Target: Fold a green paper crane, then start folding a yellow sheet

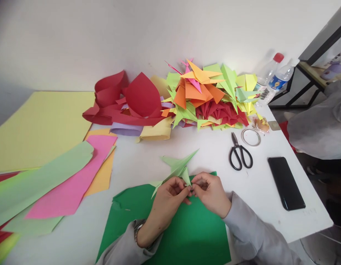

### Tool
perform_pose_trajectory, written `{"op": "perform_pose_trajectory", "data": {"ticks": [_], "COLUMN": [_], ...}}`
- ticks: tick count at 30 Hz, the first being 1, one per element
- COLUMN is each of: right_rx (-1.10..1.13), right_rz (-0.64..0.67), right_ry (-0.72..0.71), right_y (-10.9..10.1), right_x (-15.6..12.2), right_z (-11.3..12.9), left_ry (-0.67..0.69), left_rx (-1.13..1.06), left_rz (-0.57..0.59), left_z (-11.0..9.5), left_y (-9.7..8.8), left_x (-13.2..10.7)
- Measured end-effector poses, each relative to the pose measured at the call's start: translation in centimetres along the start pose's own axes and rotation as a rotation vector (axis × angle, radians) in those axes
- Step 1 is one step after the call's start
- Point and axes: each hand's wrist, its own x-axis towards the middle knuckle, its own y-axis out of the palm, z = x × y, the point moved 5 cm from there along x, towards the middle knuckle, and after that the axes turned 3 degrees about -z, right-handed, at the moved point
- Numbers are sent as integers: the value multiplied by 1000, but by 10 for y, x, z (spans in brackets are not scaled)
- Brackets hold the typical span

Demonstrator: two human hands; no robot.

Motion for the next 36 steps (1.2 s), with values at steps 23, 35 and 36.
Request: {"op": "perform_pose_trajectory", "data": {"ticks": [23,35,36], "right_rx": [42,27,29], "right_rz": [49,40,45], "right_ry": [78,33,33], "right_y": [-4,-2,-2], "right_x": [2,2,2], "right_z": [-2,-1,-1], "left_ry": [-52,-41,-45], "left_rx": [21,-18,-17], "left_rz": [40,35,38], "left_z": [0,-1,-1], "left_y": [-2,-1,-1], "left_x": [0,0,0]}}
